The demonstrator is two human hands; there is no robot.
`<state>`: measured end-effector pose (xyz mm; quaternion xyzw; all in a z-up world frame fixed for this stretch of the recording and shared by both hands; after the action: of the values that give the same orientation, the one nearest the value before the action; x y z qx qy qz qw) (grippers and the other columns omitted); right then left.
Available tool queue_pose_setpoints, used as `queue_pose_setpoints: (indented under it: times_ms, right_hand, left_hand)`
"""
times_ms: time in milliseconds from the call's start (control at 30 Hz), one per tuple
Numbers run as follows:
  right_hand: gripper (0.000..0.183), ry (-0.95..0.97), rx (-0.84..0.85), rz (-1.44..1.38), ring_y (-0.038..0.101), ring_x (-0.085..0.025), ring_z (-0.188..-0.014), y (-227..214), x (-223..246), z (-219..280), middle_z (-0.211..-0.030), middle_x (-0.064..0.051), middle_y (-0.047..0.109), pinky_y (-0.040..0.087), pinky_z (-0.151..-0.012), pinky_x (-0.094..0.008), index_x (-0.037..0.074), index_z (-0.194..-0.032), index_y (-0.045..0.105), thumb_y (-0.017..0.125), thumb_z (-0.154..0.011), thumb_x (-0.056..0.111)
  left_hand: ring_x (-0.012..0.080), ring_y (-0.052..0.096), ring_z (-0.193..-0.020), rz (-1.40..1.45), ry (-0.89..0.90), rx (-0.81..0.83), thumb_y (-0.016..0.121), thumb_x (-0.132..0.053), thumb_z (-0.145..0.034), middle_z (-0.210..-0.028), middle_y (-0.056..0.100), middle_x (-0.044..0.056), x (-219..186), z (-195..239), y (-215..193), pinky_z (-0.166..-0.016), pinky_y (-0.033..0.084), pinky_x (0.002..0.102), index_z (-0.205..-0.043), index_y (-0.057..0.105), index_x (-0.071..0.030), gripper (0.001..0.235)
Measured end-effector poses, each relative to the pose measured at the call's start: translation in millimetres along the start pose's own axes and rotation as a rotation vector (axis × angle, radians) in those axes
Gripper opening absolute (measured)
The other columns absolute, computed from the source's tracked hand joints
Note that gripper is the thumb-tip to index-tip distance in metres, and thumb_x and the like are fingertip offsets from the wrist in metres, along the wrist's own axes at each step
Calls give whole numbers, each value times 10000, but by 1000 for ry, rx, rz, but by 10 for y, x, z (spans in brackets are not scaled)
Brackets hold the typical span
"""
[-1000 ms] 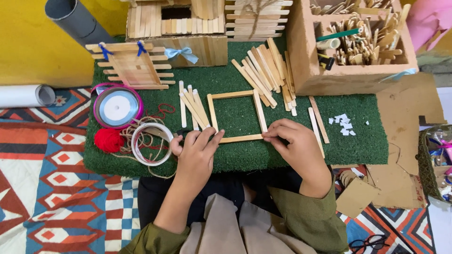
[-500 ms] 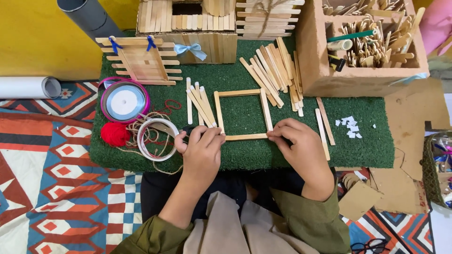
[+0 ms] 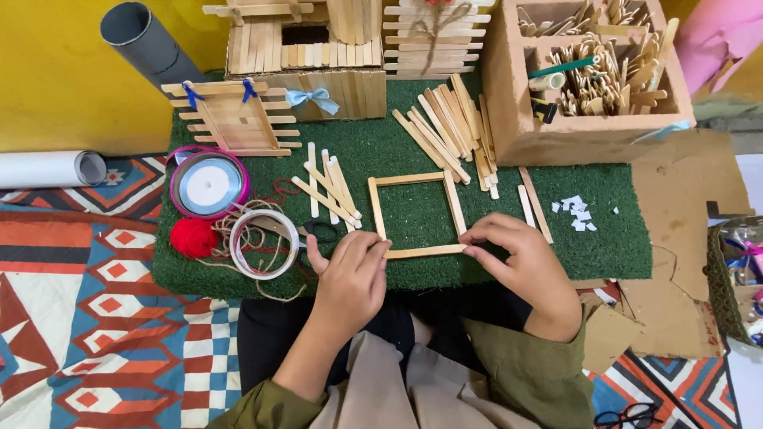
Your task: Assembling a square frame from popsicle sticks by carefully aligning and joining them.
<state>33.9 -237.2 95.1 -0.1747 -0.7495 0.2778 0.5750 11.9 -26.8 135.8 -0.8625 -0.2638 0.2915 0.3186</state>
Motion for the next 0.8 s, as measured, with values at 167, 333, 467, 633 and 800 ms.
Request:
queue_pose_setpoints:
  times_ms: [167,333,467,633,800]
  right_hand:
    - [60,-6,-7,18,745,-296,-855,26,23,-39,-887,-82,775,569,-825,-429,85,-934,793,752,-891,78]
    - [25,-7,-14,77,734,-257,-786,62,12,-38,-851,-56,757,579,-762,-386,88,-881,786,767,-896,88]
    - [44,-14,-24,118,733,-251,-775,54,71,-91,-846,-42,759,580,-749,-376,98,-866,785,765,-902,84]
    - [38,-7,-26,53,713,-276,-758,29,29,-80,-845,-72,760,565,-757,-399,83,-885,798,763,-893,71]
    - [85,-28,13,-28,711,-277,-839,24,42,-37,-913,-59,766,552,-822,-421,119,-954,812,747,-905,97]
  left_hand:
    - [228,636,-1088,-40,48,2,629,-225,-1011,-1062,643,59,165,148,238,-1172,113,557,-1162,714,-119,203]
    - [198,650,-1054,-66,40,-71,654,-235,-1022,-1021,669,32,162,157,215,-1207,-33,607,-1070,724,-143,125]
    - [263,684,-996,29,35,-84,724,-154,-965,-988,671,79,32,-15,10,-1008,531,409,-1064,753,-70,134]
    - [269,679,-1001,20,32,-74,704,-147,-977,-950,647,75,-51,-85,-69,-954,567,383,-1075,755,-74,133]
    - [283,641,-1041,8,16,22,626,-148,-1013,-934,581,76,-86,-123,-39,-1039,485,460,-1107,731,-65,164]
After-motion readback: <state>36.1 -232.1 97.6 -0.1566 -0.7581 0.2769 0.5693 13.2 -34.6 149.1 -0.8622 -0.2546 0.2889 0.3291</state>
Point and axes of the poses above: each hand's wrist, its own z-axis away from the middle knuckle, its own y-axis out of the palm, x = y × z, the point moved 10 cm from there along -z, towards the middle knuckle
